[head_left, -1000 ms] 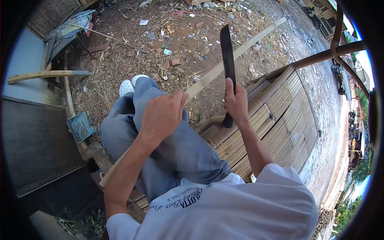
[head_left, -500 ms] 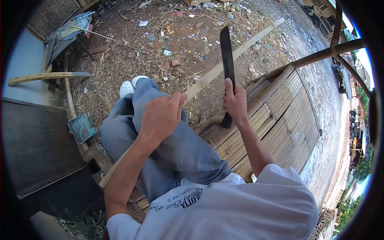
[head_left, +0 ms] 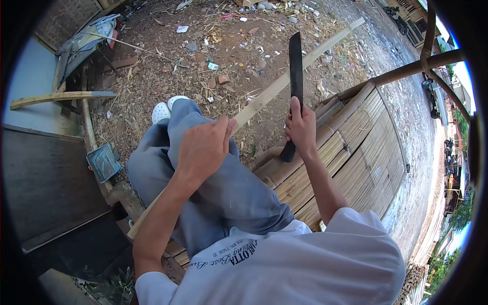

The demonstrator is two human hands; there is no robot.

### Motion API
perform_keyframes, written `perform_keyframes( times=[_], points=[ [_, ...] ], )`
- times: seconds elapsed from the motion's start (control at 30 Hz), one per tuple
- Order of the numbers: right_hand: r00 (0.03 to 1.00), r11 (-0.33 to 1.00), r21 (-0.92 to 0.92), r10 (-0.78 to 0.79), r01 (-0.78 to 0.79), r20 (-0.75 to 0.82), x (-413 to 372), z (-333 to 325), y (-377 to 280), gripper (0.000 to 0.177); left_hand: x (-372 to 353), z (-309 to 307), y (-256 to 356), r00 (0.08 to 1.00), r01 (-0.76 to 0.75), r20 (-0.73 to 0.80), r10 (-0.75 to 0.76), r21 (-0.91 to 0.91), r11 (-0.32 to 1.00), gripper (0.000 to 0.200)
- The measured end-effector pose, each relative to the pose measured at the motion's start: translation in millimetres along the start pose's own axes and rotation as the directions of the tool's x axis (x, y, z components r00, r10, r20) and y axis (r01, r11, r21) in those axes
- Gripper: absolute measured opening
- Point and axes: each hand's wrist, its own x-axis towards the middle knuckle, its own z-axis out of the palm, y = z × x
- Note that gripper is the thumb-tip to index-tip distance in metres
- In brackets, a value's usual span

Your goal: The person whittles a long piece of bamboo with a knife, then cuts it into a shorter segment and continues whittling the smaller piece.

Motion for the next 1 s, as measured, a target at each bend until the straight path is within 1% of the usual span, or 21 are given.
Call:
perform_keyframes(
  times=[0.07,0.1,0.2,0.23,0.33,0.37,0.47,0.5,0.53,0.57,0.6,0.63,0.67,0.7,0.73,0.77,0.87,1.0],
  points=[
    [0.987,0.981,-0.119,-0.157,0.153,-0.025,0,7,9,0.042,1,4,0,0.998,-0.042,-0.045,0.041,-0.021,0.999,0.034],
    [0.986,0.980,-0.123,-0.164,0.160,-0.026,2,4,5,0.042,4,4,0,0.998,-0.045,-0.051,0.044,-0.024,0.999,0.034],
    [0.998,0.997,-0.041,-0.059,0.059,0.006,-3,-1,-1,0.040,2,0,-3,0.998,-0.034,-0.043,0.035,0.021,0.999,0.034],
    [0.998,0.998,-0.040,-0.055,0.056,0.011,-4,2,6,0.040,3,1,-2,0.999,-0.029,-0.039,0.029,0.005,1.000,0.034],
    [0.975,0.952,-0.207,-0.216,0.224,0.059,-4,12,25,0.040,1,0,0,0.999,-0.021,-0.027,0.020,-0.021,1.000,0.034],
    [0.974,0.952,-0.208,-0.218,0.225,0.056,-3,7,23,0.040,2,-1,0,1.000,-0.018,-0.018,0.017,-0.018,1.000,0.034],
    [1.000,1.000,-0.017,-0.012,0.011,-0.029,0,-2,-5,0.040,3,-3,2,1.000,0.011,-0.004,-0.011,0.006,1.000,0.033],
    [0.994,0.999,0.018,-0.044,0.046,-0.098,15,-12,-10,0.040,1,-1,1,1.000,0.016,0.001,-0.016,0.005,1.000,0.033],
    [0.994,0.999,0.014,-0.037,0.039,-0.101,8,-5,5,0.040,-1,3,0,1.000,0.002,-0.019,-0.002,-0.011,1.000,0.033],
    [0.930,0.913,-0.191,-0.368,0.360,-0.008,1,8,29,0.040,2,5,0,0.999,-0.019,-0.050,0.018,-0.022,1.000,0.034],
    [0.759,0.687,-0.344,-0.634,0.640,0.146,-3,19,31,0.041,5,3,0,0.998,-0.024,-0.058,0.023,-0.022,0.999,0.034],
    [0.760,0.688,-0.345,-0.634,0.639,0.143,-3,15,26,0.041,3,2,1,0.998,-0.026,-0.048,0.026,-0.011,1.000,0.034],
    [0.895,0.870,-0.218,-0.444,0.441,0.039,-2,6,17,0.041,2,0,0,0.999,-0.030,-0.038,0.030,0.005,1.000,0.034],
    [0.976,0.975,-0.064,-0.215,0.213,-0.023,1,-2,1,0.040,3,-1,-1,0.999,-0.030,-0.040,0.030,0.010,0.999,0.034],
    [0.998,0.995,0.098,0.039,-0.035,-0.042,7,-10,-7,0.040,4,1,0,0.999,-0.024,-0.040,0.024,-0.002,1.000,0.034],
    [0.993,0.997,0.063,-0.043,0.051,-0.111,20,-19,-9,0.040,3,2,1,0.999,-0.019,-0.034,0.018,-0.020,1.000,0.034],
    [0.994,0.999,0.021,-0.042,0.044,-0.102,20,-19,-9,0.039,3,2,1,0.999,-0.018,-0.042,0.017,-0.004,1.000,0.034],
    [0.998,0.999,-0.045,-0.008,0.004,-0.070,11,-8,0,0.038,2,2,0,1.000,0.001,-0.011,-0.001,0.000,1.000,0.034]
  ],
)
